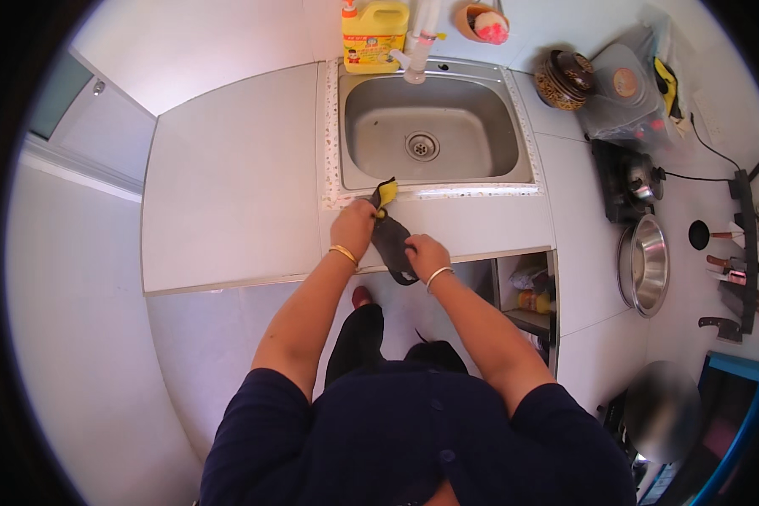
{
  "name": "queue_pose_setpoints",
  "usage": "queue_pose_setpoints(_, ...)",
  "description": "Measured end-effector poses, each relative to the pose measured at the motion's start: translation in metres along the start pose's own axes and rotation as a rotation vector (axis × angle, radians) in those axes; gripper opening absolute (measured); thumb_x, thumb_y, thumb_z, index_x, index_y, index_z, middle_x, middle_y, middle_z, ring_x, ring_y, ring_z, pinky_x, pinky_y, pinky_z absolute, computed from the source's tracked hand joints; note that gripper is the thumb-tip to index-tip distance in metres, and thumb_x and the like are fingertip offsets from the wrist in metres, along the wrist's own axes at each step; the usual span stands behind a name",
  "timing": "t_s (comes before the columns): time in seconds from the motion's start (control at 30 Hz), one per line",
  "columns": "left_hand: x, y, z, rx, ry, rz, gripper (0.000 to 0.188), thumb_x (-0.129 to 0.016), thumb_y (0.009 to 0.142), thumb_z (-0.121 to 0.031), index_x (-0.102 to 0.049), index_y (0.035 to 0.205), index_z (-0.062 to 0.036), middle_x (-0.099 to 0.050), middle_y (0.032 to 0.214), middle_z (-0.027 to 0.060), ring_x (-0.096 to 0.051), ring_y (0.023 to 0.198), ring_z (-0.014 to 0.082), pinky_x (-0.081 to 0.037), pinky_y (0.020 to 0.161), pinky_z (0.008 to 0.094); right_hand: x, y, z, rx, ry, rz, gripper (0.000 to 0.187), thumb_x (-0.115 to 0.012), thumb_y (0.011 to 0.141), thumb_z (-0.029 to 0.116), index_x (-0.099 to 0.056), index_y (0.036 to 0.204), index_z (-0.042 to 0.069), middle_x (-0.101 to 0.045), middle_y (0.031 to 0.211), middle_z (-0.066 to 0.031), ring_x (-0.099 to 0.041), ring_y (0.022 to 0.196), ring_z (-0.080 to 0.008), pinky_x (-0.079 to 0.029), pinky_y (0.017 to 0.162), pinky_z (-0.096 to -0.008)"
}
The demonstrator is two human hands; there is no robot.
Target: The person wipes down the kitchen countertops with a cloth, covers several food bowls with a mesh screen, and then rinses the cloth in the sink.
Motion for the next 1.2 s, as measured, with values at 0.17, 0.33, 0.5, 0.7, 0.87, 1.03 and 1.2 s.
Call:
queue_pose_setpoints(0.17, 0.116, 0.015, 0.072, 0.186, -0.831, -0.397, 0.012, -0.061, 0.083, -0.005, -0.059, 0.094, -0.0038, -0.062, 0.09, 0.0046, -0.058, 0.083, 0.0123, -0.046, 0.076, 0.0257, 0.065, 0.044, 0.038, 0.057, 0.277, -0.145, 0.011, -0.063, 0.079, 0.016, -0.066, 0.086, 0.008, -0.063, 0.083, -0.0105, -0.061, 0.077, -0.0294, -0.049, 0.07, -0.0354)
queue_pose_setpoints(0.33, 0.274, -0.032, 0.071, -0.035, -0.851, -0.732, 0.013, -0.056, 0.087, -0.006, -0.057, 0.098, -0.0002, -0.059, 0.087, 0.0007, -0.053, 0.081, 0.0061, -0.042, 0.073, 0.0198, 0.137, 0.068, 0.167, 0.481, 0.256, -0.318, 0.008, -0.061, 0.08, 0.01, -0.066, 0.086, 0.007, -0.063, 0.082, -0.0087, -0.061, 0.074, -0.0251, -0.048, 0.066, -0.0323)
queue_pose_setpoints(0.5, 0.326, -0.127, 0.113, 0.276, -0.726, -0.908, 0.013, -0.058, 0.085, -0.008, -0.059, 0.097, -0.0026, -0.059, 0.085, -0.0008, -0.052, 0.077, 0.0052, -0.041, 0.069, 0.0195, 0.154, 0.058, 0.234, 0.611, 0.399, -0.369, 0.008, -0.061, 0.081, 0.01, -0.065, 0.087, 0.007, -0.062, 0.079, -0.0085, -0.06, 0.071, -0.025, -0.047, 0.064, -0.0318)
queue_pose_setpoints(0.7, 0.314, -0.179, 0.203, 0.654, -0.754, -0.829, 0.011, -0.056, 0.086, -0.011, -0.061, 0.095, -0.0071, -0.06, 0.079, -0.0033, -0.053, 0.072, 0.0039, -0.039, 0.058, 0.019, 0.093, 0.079, 0.273, 0.5, 0.474, -0.17, 0.01, -0.06, 0.081, 0.011, -0.064, 0.088, 0.005, -0.061, 0.078, -0.0117, -0.059, 0.07, -0.0257, -0.047, 0.065, -0.0305)
queue_pose_setpoints(0.87, 0.367, -0.171, 0.242, 0.379, -0.923, -0.841, 0.018, -0.052, 0.084, -0.007, -0.059, 0.1, -0.0085, -0.059, 0.085, -0.0034, -0.053, 0.074, 0.0044, -0.041, 0.063, 0.019, 0.025, 0.123, 0.294, 0.2, 0.842, 0.15, 0.015, -0.053, 0.087, 0.012, -0.06, 0.094, 0.001, -0.061, 0.084, -0.0028, -0.059, 0.074, -0.0111, -0.048, 0.065, -0.0257)
queue_pose_setpoints(1.03, 0.382, -0.218, 0.289, 0.529, -0.505, -0.732, 0.025, -0.045, 0.081, 0.001, -0.058, 0.101, -0.0053, -0.06, 0.097, 0.0053, -0.056, 0.091, 0.0166, -0.044, 0.078, 0.0287, -0.086, 0.126, 0.288, -0.272, 1.216, 0.695, 0.018, -0.052, 0.087, 0.01, -0.057, 0.101, 0.001, -0.061, 0.085, -0.0042, -0.06, 0.07, -0.0118, -0.051, 0.06, -0.0249)
queue_pose_setpoints(1.2, 0.29, -0.186, 0.305, 0.58, 0.036, -0.603, 0.035, -0.048, 0.078, -0.005, -0.053, 0.113, -0.0027, -0.052, 0.121, 0.0168, -0.045, 0.118, 0.0304, -0.036, 0.098, 0.0371, -0.167, 0.098, 0.353, 0.904, -0.039, 0.223, 0.029, -0.054, 0.084, 0.017, -0.055, 0.109, 0.002, -0.056, 0.113, -0.0132, -0.05, 0.109, -0.0295, -0.04, 0.093, -0.0407)
Point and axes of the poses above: each hand's wrist, its own y-axis towards the middle knuckle, its own x-axis out of the back of the hand, z = x × y, the point moved 9 cm from there along y, towards the middle knuckle
